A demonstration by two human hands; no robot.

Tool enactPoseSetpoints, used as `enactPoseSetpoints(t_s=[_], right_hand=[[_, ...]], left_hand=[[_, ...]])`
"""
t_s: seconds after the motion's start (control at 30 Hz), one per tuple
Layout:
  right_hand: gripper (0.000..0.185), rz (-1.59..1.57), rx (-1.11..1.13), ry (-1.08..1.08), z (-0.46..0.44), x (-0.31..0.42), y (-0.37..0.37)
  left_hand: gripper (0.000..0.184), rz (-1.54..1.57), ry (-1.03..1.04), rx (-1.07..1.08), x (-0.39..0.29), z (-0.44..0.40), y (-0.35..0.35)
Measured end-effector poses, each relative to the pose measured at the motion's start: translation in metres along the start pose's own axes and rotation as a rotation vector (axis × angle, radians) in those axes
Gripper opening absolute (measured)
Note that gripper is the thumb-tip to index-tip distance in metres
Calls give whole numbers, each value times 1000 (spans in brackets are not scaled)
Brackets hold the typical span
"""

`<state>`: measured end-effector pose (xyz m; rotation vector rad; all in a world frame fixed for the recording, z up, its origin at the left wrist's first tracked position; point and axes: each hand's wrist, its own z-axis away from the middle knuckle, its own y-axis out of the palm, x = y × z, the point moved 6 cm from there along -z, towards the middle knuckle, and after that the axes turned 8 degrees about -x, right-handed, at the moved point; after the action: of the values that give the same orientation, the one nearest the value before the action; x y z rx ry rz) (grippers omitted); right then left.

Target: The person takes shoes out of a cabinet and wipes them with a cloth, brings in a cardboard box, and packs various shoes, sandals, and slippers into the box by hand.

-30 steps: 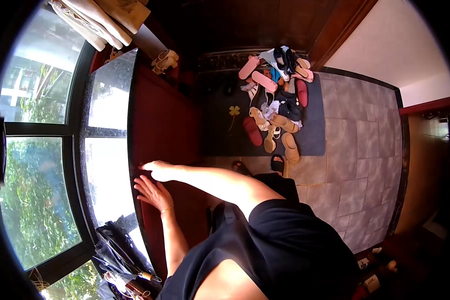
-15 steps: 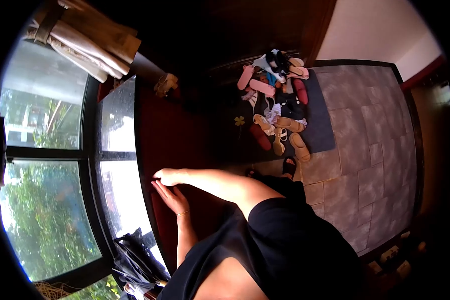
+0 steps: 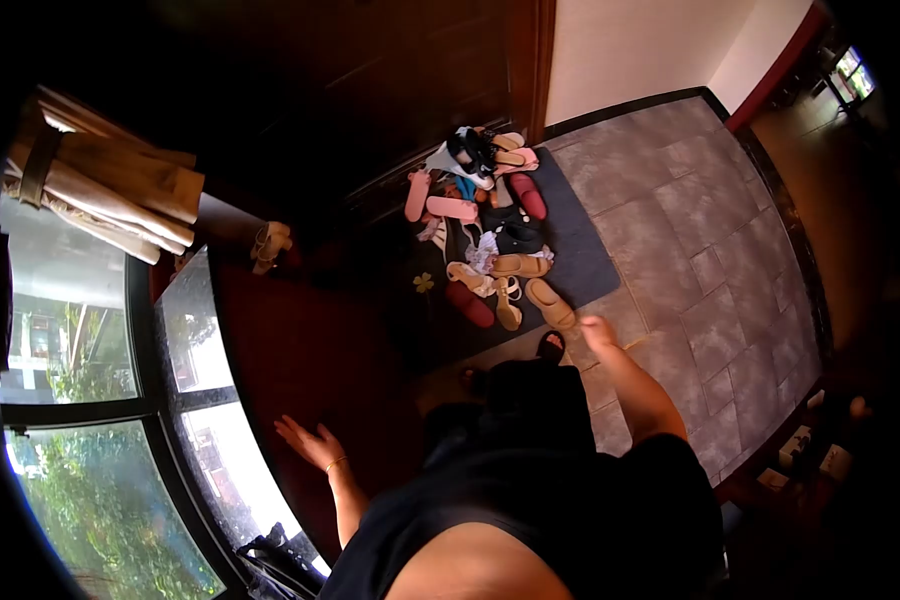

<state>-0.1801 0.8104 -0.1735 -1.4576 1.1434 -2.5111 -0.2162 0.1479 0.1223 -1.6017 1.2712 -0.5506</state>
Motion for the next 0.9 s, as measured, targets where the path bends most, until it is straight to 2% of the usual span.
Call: enactPoseSetpoints(t_s=[0.03, 0.07, 0.1, 0.13, 0.17, 0.2, 0.23, 0.27, 0.33, 0.4, 0.43, 0.5, 0.57, 0.63, 0.67, 0.73, 0.8, 0.83, 0.87, 0.9], right_hand=[[11, -227, -47, 131, 2, -31, -35], [9, -456, -90, 261, 10, -52, -62], [9, -520, -91, 384, 19, -70, -82], [9, -583, -93, 504, 29, -82, -99], [8, -567, -157, 578, 43, -91, -109], [9, -554, -222, 651, 57, -96, -113], [9, -506, -179, 685, 69, -92, -114], [10, -456, -134, 718, 80, -89, -113], [14, -253, -22, 721, 83, -86, -106], [21, 56, 81, 278, 65, -93, -96], [23, 159, 116, 20, 59, -97, -91], [21, -82, 198, 159, 57, -40, -105], [16, -120, 263, 159, 38, -18, -112], [10, -161, 232, 121, 11, -22, -116], [8, -281, 133, 229, 12, -13, -118], [5, -512, -90, 443, 17, 1, -135], [3, -620, -15, 322, 29, 8, -131], [6, -553, -22, 443, 40, 14, -129], [11, -548, -30, 532, 47, -12, -117], [12, -438, -1, 470, 57, -21, -115]], left_hand=[[72, -8, -55, 8, -4, 5, 8], [68, 141, -136, 62, -1, 21, 26], [57, 367, -198, 129, 16, 44, 63], [41, 594, -475, 194, 27, 78, 100], [32, 562, -755, 384, 25, 113, 123], [36, 566, -982, 240, 2, 143, 117], [47, 352, -1182, 197, 11, 189, 137], [55, 159, -1128, 321, 33, 237, 170], [54, 93, -876, 489, -12, 253, 199], [52, 157, -839, 568, -60, 241, 201], [51, 253, -934, 560, -104, 205, 176], [44, 379, -879, 590, -142, 158, 175], [31, 798, -1058, 267, -155, 139, 209], [18, 743, -941, 257, -178, 111, 218], [14, 784, -973, 353, -186, 103, 229], [10, 789, -869, 362, -197, 89, 233], [15, 803, -861, 331, -219, 82, 232], [18, 694, -802, 330, -207, 87, 259], [18, 677, -851, 380, -206, 89, 272], [19, 641, -909, 433, -200, 99, 280]])
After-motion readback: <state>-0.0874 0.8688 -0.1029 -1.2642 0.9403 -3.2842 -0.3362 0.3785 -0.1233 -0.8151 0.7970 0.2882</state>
